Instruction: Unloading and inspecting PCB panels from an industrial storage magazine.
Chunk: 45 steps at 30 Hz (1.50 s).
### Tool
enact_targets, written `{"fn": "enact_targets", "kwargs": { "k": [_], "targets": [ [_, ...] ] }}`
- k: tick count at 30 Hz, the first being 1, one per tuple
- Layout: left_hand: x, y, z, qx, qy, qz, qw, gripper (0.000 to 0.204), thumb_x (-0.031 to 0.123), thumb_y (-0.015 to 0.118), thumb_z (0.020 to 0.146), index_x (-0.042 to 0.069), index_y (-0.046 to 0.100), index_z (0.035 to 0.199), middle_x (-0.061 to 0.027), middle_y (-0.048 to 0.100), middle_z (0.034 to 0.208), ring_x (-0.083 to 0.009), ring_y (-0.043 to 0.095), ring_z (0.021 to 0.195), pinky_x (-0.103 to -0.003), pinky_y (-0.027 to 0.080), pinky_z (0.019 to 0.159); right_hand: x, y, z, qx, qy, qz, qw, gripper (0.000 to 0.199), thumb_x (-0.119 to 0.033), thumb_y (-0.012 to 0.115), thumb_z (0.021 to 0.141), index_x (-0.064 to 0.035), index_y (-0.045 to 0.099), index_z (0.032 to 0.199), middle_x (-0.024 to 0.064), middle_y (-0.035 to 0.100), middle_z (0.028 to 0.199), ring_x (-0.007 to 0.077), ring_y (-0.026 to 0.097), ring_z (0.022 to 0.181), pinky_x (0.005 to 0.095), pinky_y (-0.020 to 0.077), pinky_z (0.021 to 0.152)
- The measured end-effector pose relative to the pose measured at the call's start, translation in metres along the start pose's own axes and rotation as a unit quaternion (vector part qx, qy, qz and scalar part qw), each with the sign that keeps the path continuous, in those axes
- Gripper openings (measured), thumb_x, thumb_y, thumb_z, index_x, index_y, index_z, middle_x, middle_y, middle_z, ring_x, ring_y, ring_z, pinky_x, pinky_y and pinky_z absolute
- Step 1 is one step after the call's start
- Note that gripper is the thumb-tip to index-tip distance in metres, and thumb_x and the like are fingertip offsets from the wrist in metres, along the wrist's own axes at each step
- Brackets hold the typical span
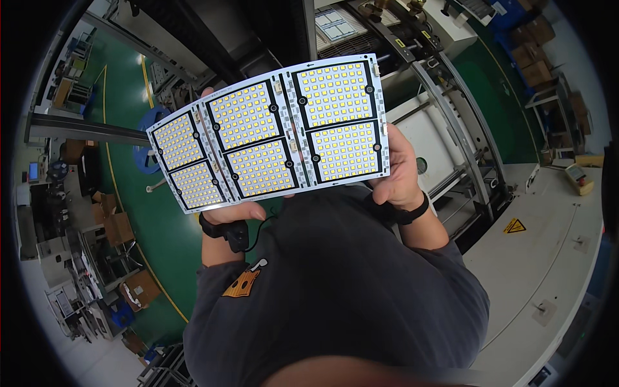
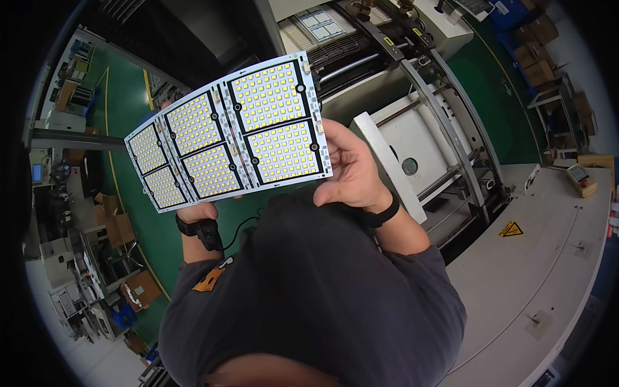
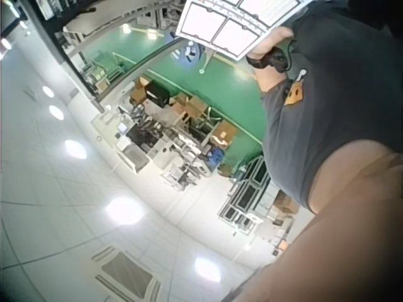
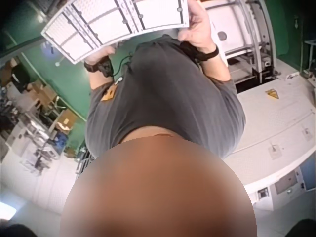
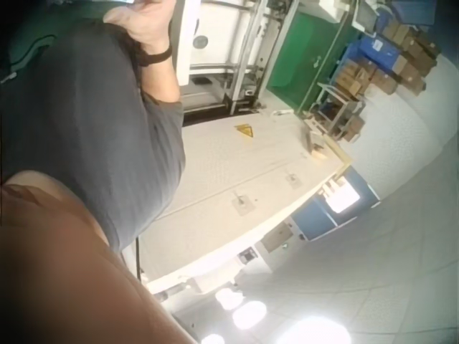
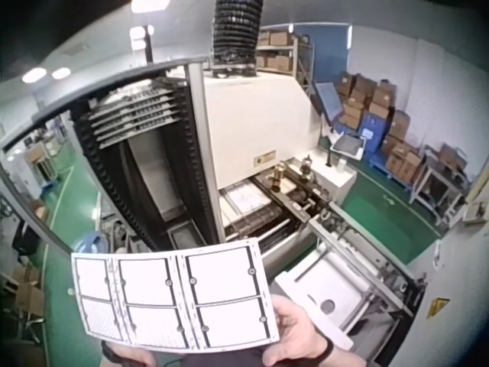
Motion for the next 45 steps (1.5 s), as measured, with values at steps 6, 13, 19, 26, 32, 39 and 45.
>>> {"fn": "enact_targets", "kwargs": {
  "k": [6,13,19,26,32,39,45],
  "targets": [
    [-0.006,0.014,0.005,-0.052,-0.023,-0.050,0.997,0.103,0.013,0.084,0.065,0.005,0.018,0.143,-0.0149,0.035,0.139,-0.0284,0.043,0.122,-0.042,0.045,0.094,0.003,-0.007,-0.006,-0.007,0.026,-0.002,1.000,0.101,-0.025,0.085,0.062,0.0058,0.026,0.138,0.0170,0.050,0.129,0.0226,0.053,0.116,0.0338,0.0420,0.098],
    [-0.015,0.015,0.007,-0.076,-0.036,-0.072,0.994,0.097,0.006,0.081,0.067,0.008,0.020,0.143,-0.0163,0.037,0.137,-0.0322,0.049,0.116,-0.045,0.054,0.083,-0.003,-0.023,-0.011,0.023,0.045,-0.084,0.995,0.113,-0.048,0.080,0.060,0.0079,0.023,0.138,0.0202,0.049,0.130,0.0273,0.052,0.118,0.0378,0.0438,0.098],
    [-0.005,0.033,0.027,-0.034,-0.028,-0.113,0.993,0.109,0.006,0.083,0.063,0.011,0.012,0.145,-0.0162,0.035,0.139,-0.0344,0.046,0.119,-0.047,0.055,0.083,-0.013,-0.049,-0.008,0.132,0.114,-0.128,0.976,0.111,-0.069,0.063,0.067,0.0064,0.024,0.139,0.0196,0.053,0.124,0.0260,0.056,0.112,0.0334,0.0469,0.093],
    [-0.013,0.029,0.021,-0.030,-0.021,-0.077,0.996,0.117,0.008,0.085,0.061,0.012,0.005,0.146,-0.0142,0.034,0.139,-0.0315,0.042,0.124,-0.045,0.052,0.088,-0.027,-0.047,-0.004,0.113,0.088,-0.190,0.971,0.103,-0.072,0.054,0.073,0.0030,0.026,0.139,0.0206,0.046,0.131,0.0256,0.050,0.119,0.0359,0.0416,0.097],
    [-0.023,0.026,0.012,-0.039,-0.054,-0.046,0.997,0.118,0.007,0.085,0.062,0.007,0.002,0.146,-0.0124,0.035,0.139,-0.0264,0.043,0.122,-0.040,0.047,0.093,-0.078,-0.019,0.011,0.082,-0.011,-0.447,0.890,0.112,-0.071,0.065,0.064,0.0008,0.027,0.140,0.0207,0.038,0.138,0.0277,0.037,0.130,0.0417,0.0313,0.106],
    [-0.041,0.015,0.004,-0.063,-0.076,0.107,0.989,0.116,0.013,0.086,0.062,0.005,0.007,0.146,-0.0116,0.032,0.142,-0.0245,0.039,0.125,-0.038,0.040,0.100,-0.042,0.041,0.021,-0.201,0.072,-0.794,0.569,0.114,-0.060,0.073,0.056,-0.0054,0.023,0.143,0.0204,0.028,0.144,0.0372,0.029,0.133,0.0506,0.0210,0.109],
    [-0.063,0.020,-0.003,-0.123,-0.133,0.177,0.967,0.117,0.005,0.083,0.064,0.010,-0.001,0.146,-0.0139,0.031,0.141,-0.0317,0.044,0.123,-0.046,0.051,0.089,-0.022,0.039,0.019,-0.234,0.084,-0.808,0.534,0.112,-0.054,0.075,0.055,-0.0104,0.023,0.144,0.0212,0.028,0.143,0.0375,0.030,0.131,0.0515,0.0203,0.110]
  ]
}}
Point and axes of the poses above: each hand's wrist, its own z-axis towards the middle knuckle, its own y-axis out of the palm, x = y × z, the point moved 10 cm from there along z, towards the middle knuckle
